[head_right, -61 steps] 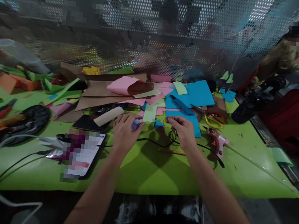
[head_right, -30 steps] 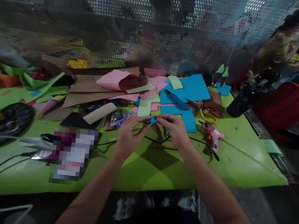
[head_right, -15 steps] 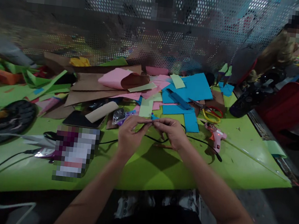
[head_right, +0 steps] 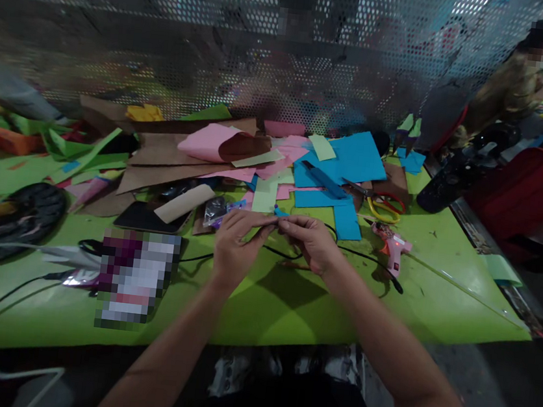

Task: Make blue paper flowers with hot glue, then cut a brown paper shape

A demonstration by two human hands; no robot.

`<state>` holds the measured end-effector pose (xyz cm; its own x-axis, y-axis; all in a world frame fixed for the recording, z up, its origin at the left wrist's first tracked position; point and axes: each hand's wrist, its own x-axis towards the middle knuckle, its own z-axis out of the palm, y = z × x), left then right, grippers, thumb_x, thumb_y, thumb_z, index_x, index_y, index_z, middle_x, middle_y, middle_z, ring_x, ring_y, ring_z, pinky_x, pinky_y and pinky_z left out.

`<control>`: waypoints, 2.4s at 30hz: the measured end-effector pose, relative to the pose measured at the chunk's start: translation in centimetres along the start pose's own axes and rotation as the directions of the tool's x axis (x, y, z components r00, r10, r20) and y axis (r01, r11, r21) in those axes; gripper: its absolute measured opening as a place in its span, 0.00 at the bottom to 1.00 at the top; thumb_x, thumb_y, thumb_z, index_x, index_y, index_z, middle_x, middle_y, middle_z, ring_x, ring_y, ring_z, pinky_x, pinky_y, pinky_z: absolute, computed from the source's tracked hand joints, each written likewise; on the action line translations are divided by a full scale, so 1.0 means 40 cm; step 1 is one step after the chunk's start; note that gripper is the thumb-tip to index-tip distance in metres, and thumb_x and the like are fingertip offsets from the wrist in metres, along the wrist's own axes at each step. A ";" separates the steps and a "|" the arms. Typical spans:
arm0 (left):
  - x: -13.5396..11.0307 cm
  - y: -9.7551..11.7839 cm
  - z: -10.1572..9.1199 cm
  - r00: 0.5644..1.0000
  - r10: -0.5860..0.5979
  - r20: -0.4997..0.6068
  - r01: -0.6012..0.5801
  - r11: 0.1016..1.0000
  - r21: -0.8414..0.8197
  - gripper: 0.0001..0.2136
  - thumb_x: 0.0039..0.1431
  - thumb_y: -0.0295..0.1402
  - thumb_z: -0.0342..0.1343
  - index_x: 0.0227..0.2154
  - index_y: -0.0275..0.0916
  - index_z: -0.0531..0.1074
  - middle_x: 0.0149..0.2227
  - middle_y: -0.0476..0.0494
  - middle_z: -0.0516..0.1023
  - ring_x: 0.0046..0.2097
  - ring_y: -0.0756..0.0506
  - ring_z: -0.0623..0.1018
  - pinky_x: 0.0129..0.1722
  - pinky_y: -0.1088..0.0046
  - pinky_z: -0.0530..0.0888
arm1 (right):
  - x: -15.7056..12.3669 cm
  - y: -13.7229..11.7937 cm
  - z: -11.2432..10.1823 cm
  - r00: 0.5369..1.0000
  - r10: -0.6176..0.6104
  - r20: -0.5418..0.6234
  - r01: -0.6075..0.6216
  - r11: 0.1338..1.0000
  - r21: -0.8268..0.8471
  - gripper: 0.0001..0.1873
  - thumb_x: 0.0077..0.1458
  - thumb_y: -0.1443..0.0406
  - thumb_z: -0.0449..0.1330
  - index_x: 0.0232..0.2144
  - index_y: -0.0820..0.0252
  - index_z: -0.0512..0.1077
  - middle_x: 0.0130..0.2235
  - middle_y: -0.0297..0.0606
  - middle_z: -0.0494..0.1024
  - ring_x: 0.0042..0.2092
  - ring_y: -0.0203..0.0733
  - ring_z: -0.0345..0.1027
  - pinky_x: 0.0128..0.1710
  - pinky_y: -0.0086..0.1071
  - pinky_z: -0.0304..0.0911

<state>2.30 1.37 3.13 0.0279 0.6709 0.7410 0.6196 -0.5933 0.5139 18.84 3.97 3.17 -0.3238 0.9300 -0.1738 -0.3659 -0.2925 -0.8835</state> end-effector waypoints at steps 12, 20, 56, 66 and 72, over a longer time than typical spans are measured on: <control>0.001 0.006 -0.001 0.985 -0.135 -0.103 0.123 0.986 -0.115 0.03 0.62 0.31 0.62 0.32 0.42 0.79 0.33 0.49 0.84 0.38 0.47 0.81 0.44 0.68 0.75 | 0.004 -0.005 -0.004 0.999 0.033 -0.012 -0.032 0.997 0.075 0.20 0.34 0.55 0.79 0.32 0.56 0.85 0.29 0.34 0.80 0.26 0.30 0.65 0.22 0.25 0.55; -0.001 -0.002 0.012 0.825 -0.557 0.096 0.545 0.740 -0.393 0.06 0.57 0.36 0.64 0.34 0.39 0.81 0.34 0.46 0.84 0.37 0.47 0.81 0.40 0.72 0.75 | 0.004 -0.007 0.001 0.997 -0.080 -0.016 0.080 0.997 0.023 0.20 0.35 0.54 0.79 0.31 0.56 0.85 0.27 0.35 0.80 0.27 0.32 0.66 0.23 0.26 0.57; 0.007 0.010 0.015 0.802 -0.585 0.122 0.582 0.720 -0.378 0.04 0.52 0.32 0.59 0.28 0.38 0.76 0.28 0.47 0.80 0.32 0.48 0.77 0.35 0.72 0.73 | -0.026 0.000 0.009 0.827 -0.550 0.117 0.486 0.594 -0.641 0.09 0.57 0.66 0.67 0.40 0.52 0.84 0.37 0.38 0.80 0.40 0.43 0.74 0.39 0.34 0.67; 0.001 -0.007 0.032 0.698 -0.637 0.329 0.676 0.434 -0.595 0.10 0.46 0.37 0.68 0.31 0.38 0.82 0.32 0.45 0.84 0.34 0.48 0.77 0.39 0.71 0.74 | -0.017 -0.004 0.003 0.825 -0.562 0.065 0.498 0.667 -0.554 0.07 0.55 0.62 0.69 0.38 0.47 0.85 0.37 0.37 0.77 0.44 0.44 0.71 0.44 0.37 0.68; 0.005 0.017 0.037 0.629 -0.659 0.413 0.726 0.307 -0.615 0.14 0.40 0.40 0.73 0.30 0.38 0.83 0.28 0.46 0.82 0.31 0.49 0.76 0.36 0.71 0.74 | -0.008 -0.003 0.002 0.870 -0.492 0.047 0.446 0.739 -0.505 0.06 0.53 0.59 0.70 0.35 0.46 0.85 0.47 0.39 0.77 0.55 0.47 0.68 0.55 0.41 0.66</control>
<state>3.90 1.78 2.99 -0.0664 0.9965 -0.0510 -0.2721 0.0311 0.9618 18.92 3.70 3.38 -0.1430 0.9419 0.3038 0.0254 0.3103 -0.9503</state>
